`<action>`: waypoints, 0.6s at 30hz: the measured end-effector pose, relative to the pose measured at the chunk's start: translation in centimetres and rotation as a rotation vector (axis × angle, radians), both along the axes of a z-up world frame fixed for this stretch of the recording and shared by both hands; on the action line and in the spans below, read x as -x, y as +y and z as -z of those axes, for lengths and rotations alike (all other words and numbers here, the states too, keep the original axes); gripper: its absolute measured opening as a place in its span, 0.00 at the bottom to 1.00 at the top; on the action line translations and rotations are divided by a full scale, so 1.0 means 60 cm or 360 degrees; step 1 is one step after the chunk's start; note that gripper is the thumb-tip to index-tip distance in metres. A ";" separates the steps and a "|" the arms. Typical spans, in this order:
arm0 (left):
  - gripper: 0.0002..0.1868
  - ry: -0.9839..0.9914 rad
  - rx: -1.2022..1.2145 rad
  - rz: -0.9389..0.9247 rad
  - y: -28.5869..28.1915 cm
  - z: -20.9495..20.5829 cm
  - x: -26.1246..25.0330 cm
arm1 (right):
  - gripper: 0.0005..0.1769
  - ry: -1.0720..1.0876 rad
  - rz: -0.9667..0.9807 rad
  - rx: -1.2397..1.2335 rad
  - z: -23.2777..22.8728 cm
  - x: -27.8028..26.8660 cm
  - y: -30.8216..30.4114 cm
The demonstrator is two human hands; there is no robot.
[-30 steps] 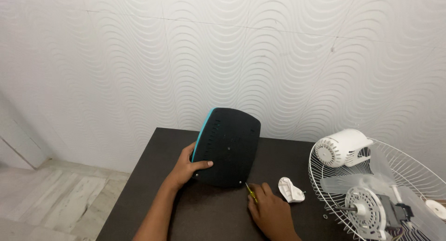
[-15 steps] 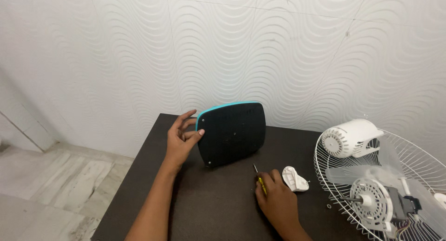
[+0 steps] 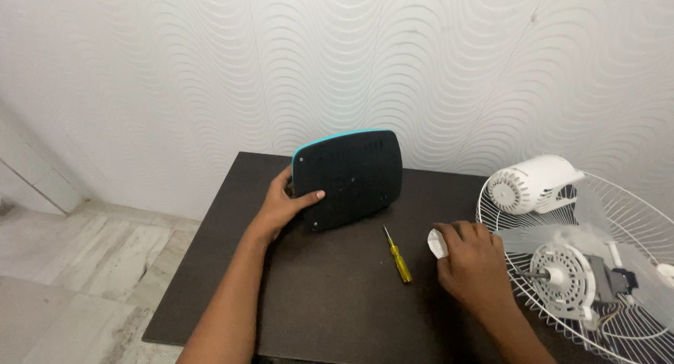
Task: The person uses a screwdriver to remove screws from the base of a teal electric fan, then detaches the motor assembly from the fan cage. The person further disassembles the motor housing by removing a white plastic cap and separating the motor casing halves.
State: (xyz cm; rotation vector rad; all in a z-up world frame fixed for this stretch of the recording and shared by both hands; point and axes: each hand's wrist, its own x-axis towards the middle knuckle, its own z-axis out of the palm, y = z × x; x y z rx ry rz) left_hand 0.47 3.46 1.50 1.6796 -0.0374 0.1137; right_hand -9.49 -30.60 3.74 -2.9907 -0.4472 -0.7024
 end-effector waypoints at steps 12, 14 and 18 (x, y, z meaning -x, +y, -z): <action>0.59 0.0074 0.0188 0.0311 0.004 0.011 -0.001 | 0.20 0.0312 -0.0306 -0.0007 0.021 -0.067 0.013; 0.58 0.0138 0.0211 0.0288 0.003 0.011 0.000 | 0.27 0.0383 -0.0366 -0.0130 0.009 -0.087 -0.001; 0.58 0.0198 0.0237 0.0228 0.005 0.011 -0.002 | 0.28 0.0391 -0.0188 -0.0189 -0.028 -0.105 -0.048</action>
